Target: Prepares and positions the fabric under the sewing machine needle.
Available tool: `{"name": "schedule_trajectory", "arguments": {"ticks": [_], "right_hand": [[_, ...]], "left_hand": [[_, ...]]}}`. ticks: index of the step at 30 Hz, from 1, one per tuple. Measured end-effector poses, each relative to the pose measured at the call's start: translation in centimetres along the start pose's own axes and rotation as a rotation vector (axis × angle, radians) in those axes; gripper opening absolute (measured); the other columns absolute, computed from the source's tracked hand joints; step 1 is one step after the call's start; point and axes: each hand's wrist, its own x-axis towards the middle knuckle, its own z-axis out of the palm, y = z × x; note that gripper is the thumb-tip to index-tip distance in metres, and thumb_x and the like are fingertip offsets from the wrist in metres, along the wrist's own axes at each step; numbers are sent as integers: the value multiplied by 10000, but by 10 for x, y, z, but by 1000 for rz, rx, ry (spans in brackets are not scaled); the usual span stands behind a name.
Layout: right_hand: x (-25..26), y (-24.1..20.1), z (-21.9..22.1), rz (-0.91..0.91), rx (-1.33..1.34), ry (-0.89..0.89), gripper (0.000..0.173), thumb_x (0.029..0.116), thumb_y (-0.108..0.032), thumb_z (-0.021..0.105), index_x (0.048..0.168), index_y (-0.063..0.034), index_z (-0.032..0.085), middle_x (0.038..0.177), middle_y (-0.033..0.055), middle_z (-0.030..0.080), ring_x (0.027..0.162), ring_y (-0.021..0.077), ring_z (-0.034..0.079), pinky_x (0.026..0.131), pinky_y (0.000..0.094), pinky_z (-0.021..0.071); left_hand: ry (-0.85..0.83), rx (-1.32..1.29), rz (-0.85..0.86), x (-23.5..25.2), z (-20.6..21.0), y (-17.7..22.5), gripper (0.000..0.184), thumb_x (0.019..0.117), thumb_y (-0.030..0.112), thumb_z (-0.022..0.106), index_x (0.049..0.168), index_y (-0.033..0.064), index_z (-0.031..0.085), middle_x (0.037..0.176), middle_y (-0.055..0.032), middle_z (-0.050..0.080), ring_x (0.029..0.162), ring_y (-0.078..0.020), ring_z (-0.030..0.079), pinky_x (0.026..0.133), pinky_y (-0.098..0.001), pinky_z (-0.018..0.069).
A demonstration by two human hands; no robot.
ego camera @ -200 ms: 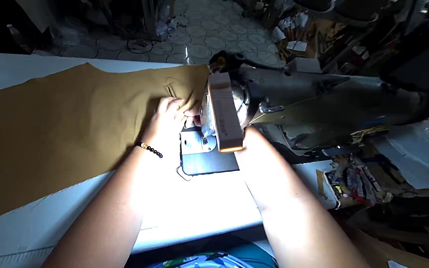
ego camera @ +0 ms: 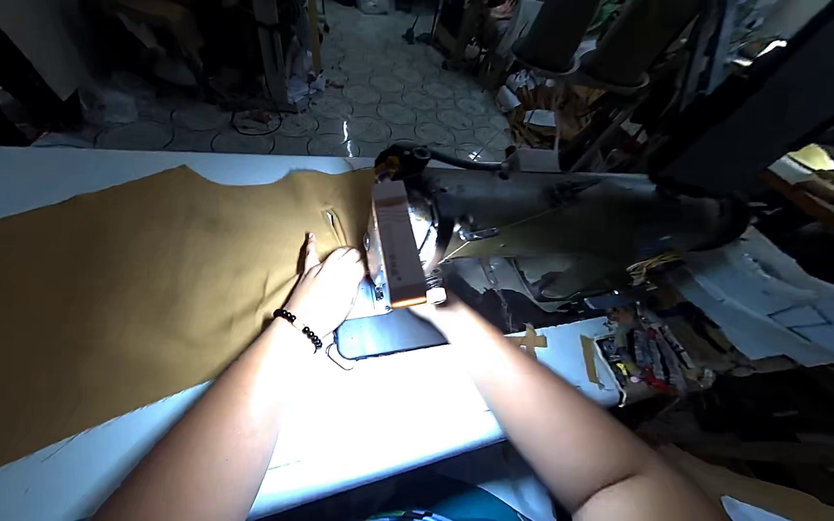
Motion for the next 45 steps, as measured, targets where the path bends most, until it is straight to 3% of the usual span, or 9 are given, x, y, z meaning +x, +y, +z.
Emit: {"name": "schedule_trajectory", "arguments": {"ticks": [10, 16, 18, 20, 26, 32, 38, 43, 45], "right_hand": [[6, -7, 11, -65, 140, 94, 320, 1032, -146, 543, 1268, 39, 656, 1272, 211, 671, 1257, 275, 607, 1101, 439, 445], [-4, -14, 2, -116, 143, 88, 343, 1049, -155, 510, 1307, 31, 638, 1311, 200, 660, 1288, 254, 591, 1119, 408, 430], [-6, -20, -4, -87, 134, 56, 350, 1051, -153, 500, 1321, 32, 625, 1332, 203, 646, 1305, 267, 580, 1126, 422, 424], [-8, -20, -5, -65, 129, 46, 365, 1047, -148, 501, 1343, 37, 607, 1355, 209, 632, 1322, 275, 568, 1134, 432, 414], [1, -16, 3, -38, 85, 21, 409, 1052, -211, 514, 1380, 22, 583, 1386, 216, 608, 1346, 315, 544, 1147, 478, 399], [12, -5, 13, -28, 5, -2, 379, 1045, -235, 517, 1284, 28, 650, 1309, 235, 644, 1292, 345, 577, 1110, 505, 416], [15, 0, 10, -62, 15, -2, 379, 1023, -226, 561, 1269, 47, 652, 1277, 256, 654, 1270, 361, 591, 1101, 514, 417], [12, 0, 4, -72, 2, -29, 380, 999, -236, 601, 1244, 48, 660, 1249, 251, 664, 1249, 356, 600, 1090, 507, 423], [10, -1, 2, -106, 25, -6, 362, 990, -211, 610, 1227, 56, 670, 1223, 259, 674, 1223, 367, 616, 1072, 517, 435]], "left_hand": [[-13, 130, -101, 2, 5, 4, 354, 1015, 88, 505, 1325, 102, 676, 1383, -172, 623, 1389, -317, 514, 1275, -553, 105], [117, 36, 60, -10, 1, 1, 249, 987, 85, 530, 1052, 80, 769, 1313, -206, 664, 1350, -404, 533, 1182, -581, 320], [67, -103, -103, -17, -10, -8, 415, 1018, 317, 520, 1358, 116, 649, 1483, -125, 560, 1443, -301, 453, 1224, -614, 224], [-160, -195, -299, -40, -32, -39, 630, 1075, 413, 425, 1638, 173, 276, 1699, -56, 260, 1581, -240, 193, 1255, -631, 8], [-111, -203, -704, -190, -116, -130, 562, 1125, 324, 197, 1598, 53, 334, 1640, -210, 336, 1519, -415, 306, 1242, -556, 220], [27, 185, -978, -280, -83, -141, 593, 1111, 356, 241, 1655, 129, 184, 1717, -145, 158, 1573, -428, 128, 1142, -797, 49], [59, 101, -1145, -195, -102, -224, 549, 1135, 300, 259, 1646, 105, 204, 1714, -154, 160, 1579, -417, 93, 1159, -774, 50], [7, 43, -974, -16, -60, -159, 566, 1098, 350, 406, 1590, 74, 359, 1687, -140, 261, 1568, -372, 187, 1186, -716, 159], [-107, 35, -822, 35, -38, -101, 577, 1115, 376, 358, 1636, 150, 258, 1722, -51, 179, 1595, -314, 92, 1191, -722, 84]]}}
